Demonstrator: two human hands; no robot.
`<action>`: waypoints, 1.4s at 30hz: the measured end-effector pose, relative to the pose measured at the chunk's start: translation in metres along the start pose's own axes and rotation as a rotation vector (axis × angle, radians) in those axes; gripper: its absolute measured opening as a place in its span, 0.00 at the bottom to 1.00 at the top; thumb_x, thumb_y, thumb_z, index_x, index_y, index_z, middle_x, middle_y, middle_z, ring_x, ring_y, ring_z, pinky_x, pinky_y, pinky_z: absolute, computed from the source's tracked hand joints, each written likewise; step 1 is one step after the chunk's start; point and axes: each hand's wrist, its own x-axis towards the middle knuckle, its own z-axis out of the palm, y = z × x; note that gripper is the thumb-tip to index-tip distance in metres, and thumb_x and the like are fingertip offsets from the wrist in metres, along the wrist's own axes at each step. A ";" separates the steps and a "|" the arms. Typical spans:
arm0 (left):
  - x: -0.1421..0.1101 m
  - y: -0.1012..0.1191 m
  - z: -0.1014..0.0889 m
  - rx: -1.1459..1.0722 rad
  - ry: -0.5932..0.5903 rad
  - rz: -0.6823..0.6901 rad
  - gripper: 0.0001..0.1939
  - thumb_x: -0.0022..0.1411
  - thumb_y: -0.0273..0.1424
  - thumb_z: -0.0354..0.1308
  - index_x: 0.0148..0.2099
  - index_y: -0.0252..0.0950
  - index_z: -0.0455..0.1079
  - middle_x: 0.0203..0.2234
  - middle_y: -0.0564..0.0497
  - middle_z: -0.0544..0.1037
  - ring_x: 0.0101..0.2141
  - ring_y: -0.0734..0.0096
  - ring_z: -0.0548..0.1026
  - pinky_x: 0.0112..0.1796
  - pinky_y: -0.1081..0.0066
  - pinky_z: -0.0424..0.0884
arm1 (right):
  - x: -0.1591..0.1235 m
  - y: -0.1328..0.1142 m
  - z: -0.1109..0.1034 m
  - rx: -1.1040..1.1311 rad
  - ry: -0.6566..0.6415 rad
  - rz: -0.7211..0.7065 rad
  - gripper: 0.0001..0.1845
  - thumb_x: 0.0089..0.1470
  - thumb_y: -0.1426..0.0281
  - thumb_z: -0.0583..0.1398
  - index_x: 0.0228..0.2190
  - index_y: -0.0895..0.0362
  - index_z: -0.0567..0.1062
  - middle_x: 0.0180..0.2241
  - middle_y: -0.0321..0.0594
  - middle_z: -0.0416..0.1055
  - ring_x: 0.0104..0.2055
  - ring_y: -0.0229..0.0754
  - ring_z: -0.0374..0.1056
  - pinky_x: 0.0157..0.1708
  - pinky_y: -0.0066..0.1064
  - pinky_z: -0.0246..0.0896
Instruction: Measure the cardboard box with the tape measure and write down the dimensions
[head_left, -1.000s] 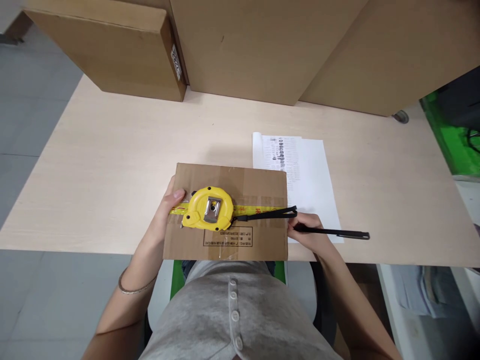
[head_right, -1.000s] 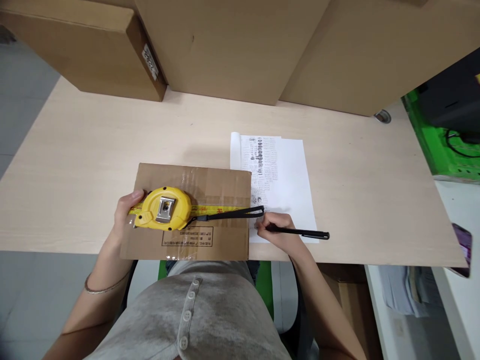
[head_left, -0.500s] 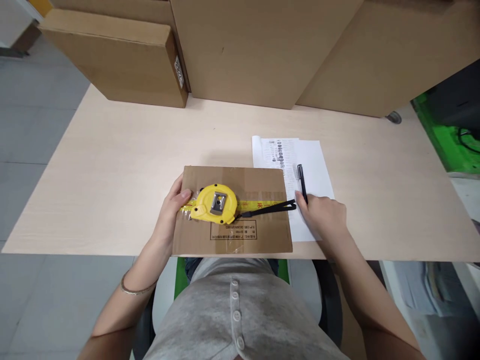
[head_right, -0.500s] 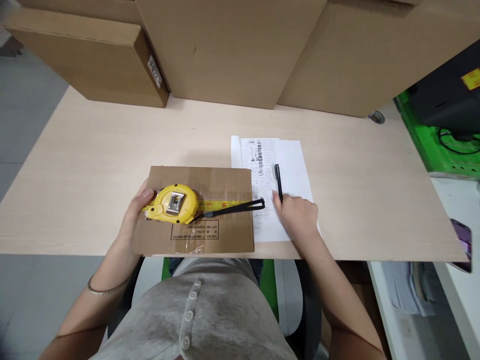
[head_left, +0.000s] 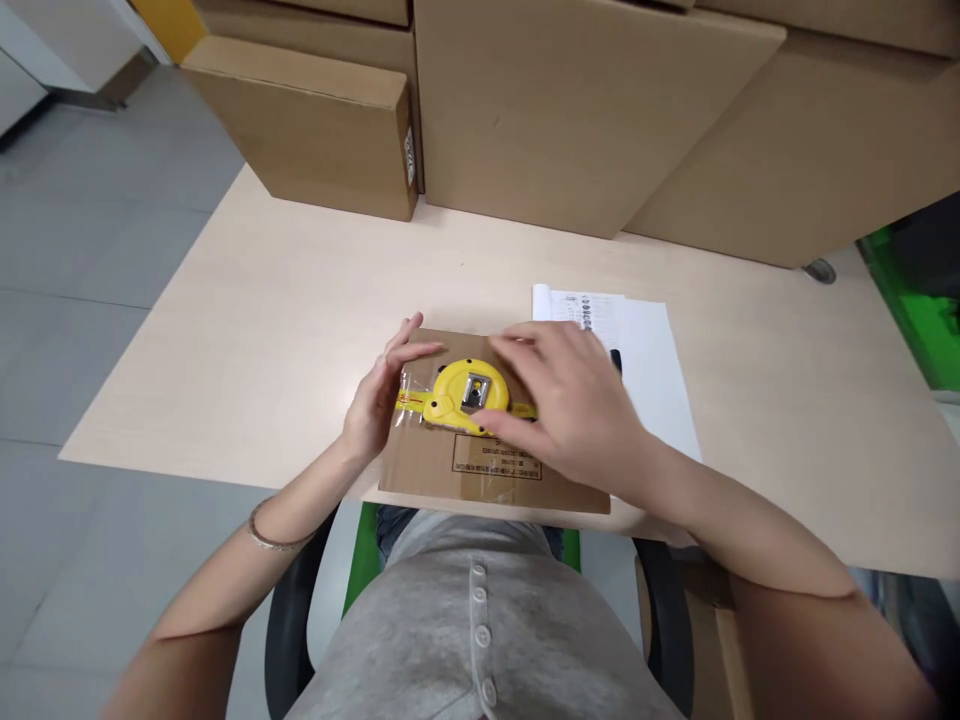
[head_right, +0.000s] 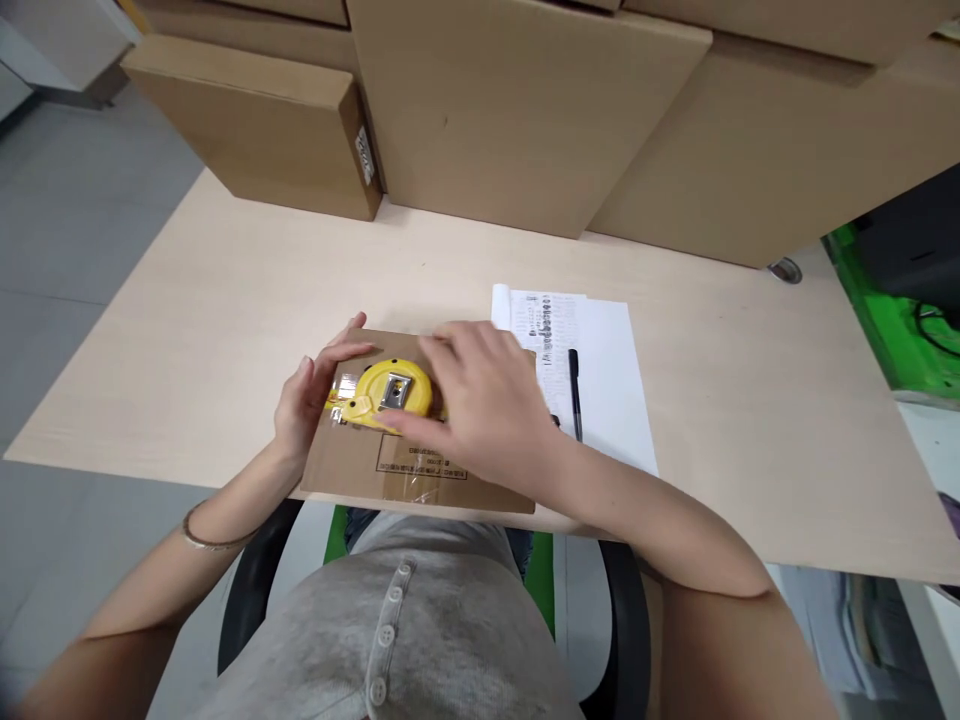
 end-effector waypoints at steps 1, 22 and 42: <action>0.000 0.000 0.000 -0.039 -0.008 -0.012 0.28 0.73 0.53 0.45 0.49 0.45 0.82 0.72 0.52 0.68 0.77 0.55 0.50 0.75 0.53 0.45 | 0.007 -0.008 0.004 0.049 -0.045 -0.024 0.34 0.66 0.42 0.57 0.50 0.61 0.77 0.50 0.54 0.78 0.52 0.58 0.72 0.52 0.50 0.67; 0.023 -0.040 -0.046 0.144 -0.372 0.196 0.25 0.66 0.56 0.59 0.59 0.53 0.76 0.56 0.45 0.73 0.69 0.41 0.57 0.70 0.40 0.49 | -0.009 0.007 -0.005 0.385 -0.048 -0.026 0.18 0.62 0.65 0.69 0.51 0.49 0.72 0.47 0.40 0.81 0.45 0.47 0.80 0.41 0.38 0.78; 0.026 -0.036 -0.052 0.167 -0.401 0.186 0.22 0.66 0.53 0.60 0.59 0.54 0.76 0.56 0.48 0.73 0.65 0.44 0.62 0.67 0.43 0.54 | -0.117 0.073 -0.053 0.317 -0.031 0.472 0.23 0.55 0.57 0.72 0.50 0.44 0.76 0.45 0.39 0.79 0.43 0.51 0.77 0.41 0.46 0.75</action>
